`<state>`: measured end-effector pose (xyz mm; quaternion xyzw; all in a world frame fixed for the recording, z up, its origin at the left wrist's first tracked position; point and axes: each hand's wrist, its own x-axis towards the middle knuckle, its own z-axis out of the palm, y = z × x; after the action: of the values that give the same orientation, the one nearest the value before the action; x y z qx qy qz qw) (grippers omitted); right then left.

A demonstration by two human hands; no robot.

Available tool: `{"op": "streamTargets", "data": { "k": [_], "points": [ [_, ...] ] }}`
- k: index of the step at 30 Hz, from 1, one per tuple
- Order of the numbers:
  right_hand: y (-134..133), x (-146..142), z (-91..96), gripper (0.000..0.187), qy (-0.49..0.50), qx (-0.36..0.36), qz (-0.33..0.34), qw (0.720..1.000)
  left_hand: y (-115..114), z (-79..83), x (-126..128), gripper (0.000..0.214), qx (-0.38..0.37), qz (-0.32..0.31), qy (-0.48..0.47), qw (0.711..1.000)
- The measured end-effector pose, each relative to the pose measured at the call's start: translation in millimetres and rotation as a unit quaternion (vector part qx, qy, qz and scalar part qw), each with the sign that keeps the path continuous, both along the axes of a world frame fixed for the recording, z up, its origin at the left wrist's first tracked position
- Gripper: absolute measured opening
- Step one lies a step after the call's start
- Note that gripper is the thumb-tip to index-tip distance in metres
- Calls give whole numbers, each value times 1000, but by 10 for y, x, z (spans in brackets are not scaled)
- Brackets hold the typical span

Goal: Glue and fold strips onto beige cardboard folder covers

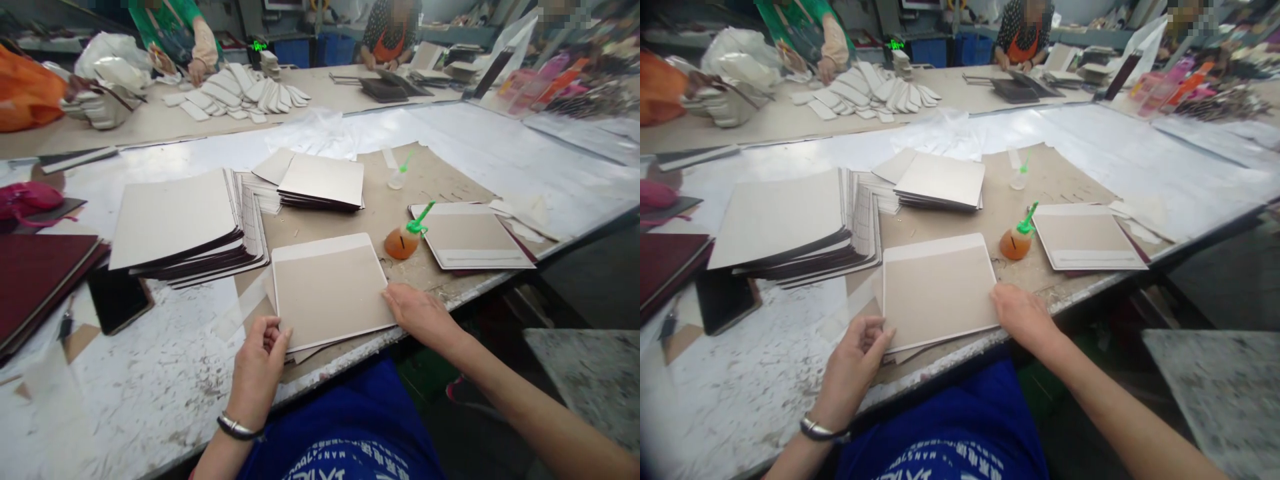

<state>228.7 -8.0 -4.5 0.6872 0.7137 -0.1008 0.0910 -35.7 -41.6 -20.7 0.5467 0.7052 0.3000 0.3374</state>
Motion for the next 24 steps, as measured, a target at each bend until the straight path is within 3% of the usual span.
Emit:
{"op": "streamTargets", "data": {
  "k": [9, 13, 15, 18, 21, 24],
  "points": [
    [7, -42, 58, 29, -37, -13, -1, 999, -3, -21, -33, 26, 17, -31, 34, 999],
    [0, -40, 46, 29, -50, -6, 4, 999, -7, -95, -84, 33, 87, -61, 87, 991],
    [-3, -40, 37, 28, -53, -4, 6, 999, 9, -129, -120, 34, 155, -115, 172, 966],
    [-3, -46, 48, 28, -56, -1, 12, 998, 60, -152, -180, 44, 232, -234, 293, 898],
    [2, -52, 81, 28, -52, 3, 18, 998, 132, -148, -242, 65, 259, -355, 329, 836],
    [3, -51, 102, 27, -44, 8, 21, 999, 221, -121, -264, 68, 268, -415, 331, 804]
  ]
}}
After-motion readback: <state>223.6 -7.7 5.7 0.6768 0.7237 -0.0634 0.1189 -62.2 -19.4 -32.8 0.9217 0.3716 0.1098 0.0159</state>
